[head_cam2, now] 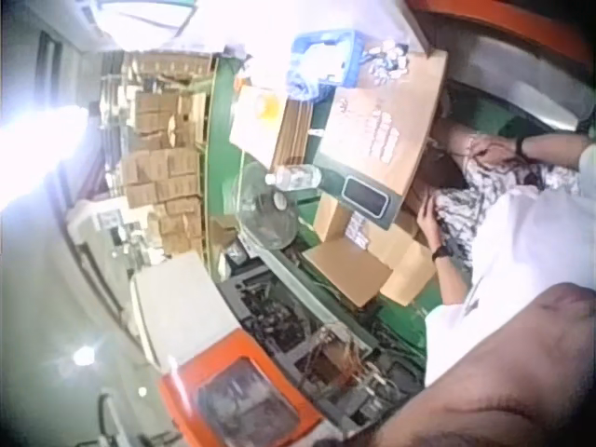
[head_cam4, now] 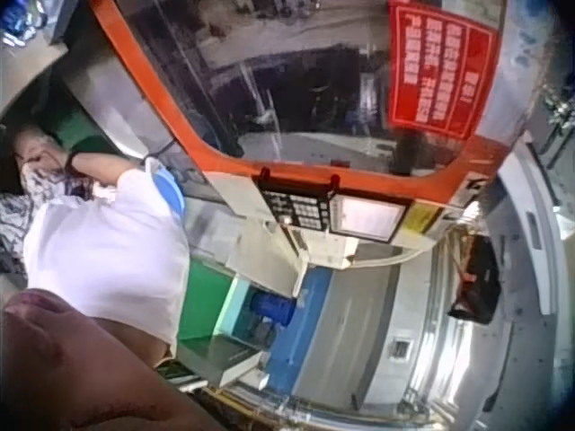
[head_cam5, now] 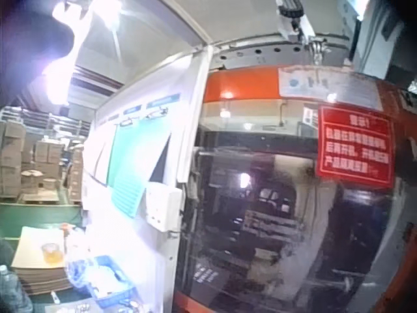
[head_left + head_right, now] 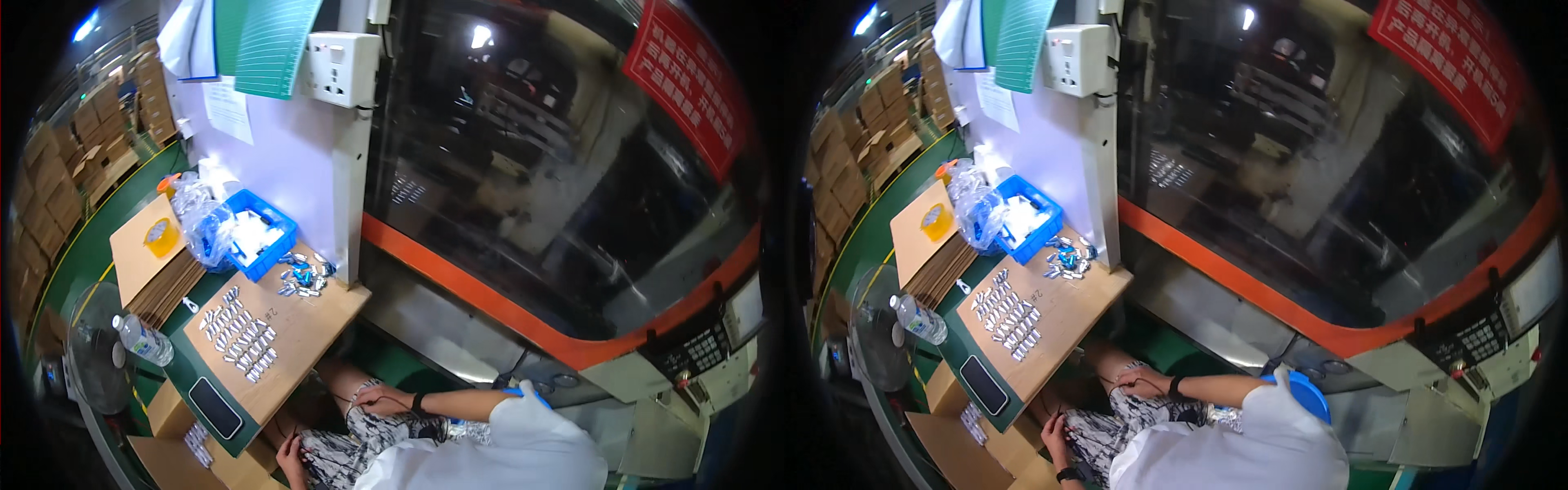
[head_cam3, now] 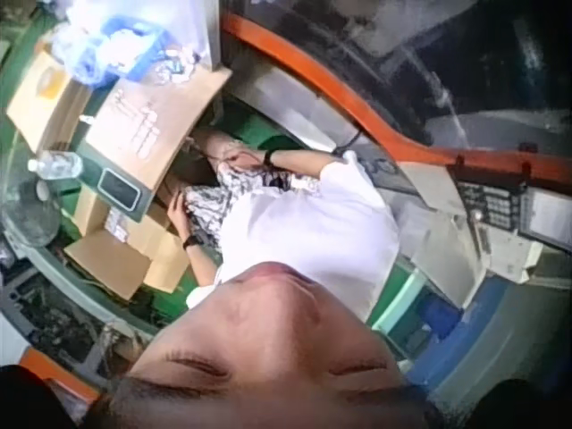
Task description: Removing plastic components from an injection molding machine and manually assembling them with small metal pins.
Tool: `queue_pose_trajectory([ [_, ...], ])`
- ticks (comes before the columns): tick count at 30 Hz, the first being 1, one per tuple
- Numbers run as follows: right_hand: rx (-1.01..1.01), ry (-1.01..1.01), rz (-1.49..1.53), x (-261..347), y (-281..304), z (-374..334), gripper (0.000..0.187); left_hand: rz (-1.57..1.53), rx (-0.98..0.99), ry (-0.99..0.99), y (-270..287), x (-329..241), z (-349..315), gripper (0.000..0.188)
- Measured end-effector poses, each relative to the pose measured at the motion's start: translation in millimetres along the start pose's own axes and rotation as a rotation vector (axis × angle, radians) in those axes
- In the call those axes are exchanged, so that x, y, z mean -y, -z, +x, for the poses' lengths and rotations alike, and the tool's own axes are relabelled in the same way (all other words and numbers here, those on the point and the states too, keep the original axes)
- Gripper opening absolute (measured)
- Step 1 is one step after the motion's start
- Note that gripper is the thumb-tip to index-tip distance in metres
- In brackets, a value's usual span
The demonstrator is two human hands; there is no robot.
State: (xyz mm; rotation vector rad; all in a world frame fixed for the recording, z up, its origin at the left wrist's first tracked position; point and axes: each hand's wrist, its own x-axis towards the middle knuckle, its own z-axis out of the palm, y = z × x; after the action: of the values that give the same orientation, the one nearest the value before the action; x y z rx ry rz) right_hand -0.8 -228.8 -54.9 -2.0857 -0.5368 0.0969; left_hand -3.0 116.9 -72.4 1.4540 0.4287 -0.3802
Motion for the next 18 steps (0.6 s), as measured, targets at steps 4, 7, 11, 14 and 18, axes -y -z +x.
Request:
queue_pose_trajectory([
  [4, -0.083, 0.060, 0.081, 48, 66, 7, 0.022, 0.009, -0.040, -0.008, -13, -10, -9, 0.035],
  [7, -0.053, -0.040, 0.136, 85, 111, 10, 0.020, 0.056, 0.017, -0.027, -13, -11, -3, 0.034],
  [11, 0.017, -0.124, 0.282, 106, 134, 9, 0.021, 0.013, -0.002, -0.013, -15, -17, -5, 0.033],
  [14, -0.027, -0.249, 0.370, 84, 116, 3, 0.020, 0.035, -0.017, -0.061, -17, -14, -2, 0.030],
  [18, 0.114, -0.443, 0.289, 63, 91, -8, 0.017, -0.013, -0.056, -0.032, -22, -18, -4, 0.031],
])
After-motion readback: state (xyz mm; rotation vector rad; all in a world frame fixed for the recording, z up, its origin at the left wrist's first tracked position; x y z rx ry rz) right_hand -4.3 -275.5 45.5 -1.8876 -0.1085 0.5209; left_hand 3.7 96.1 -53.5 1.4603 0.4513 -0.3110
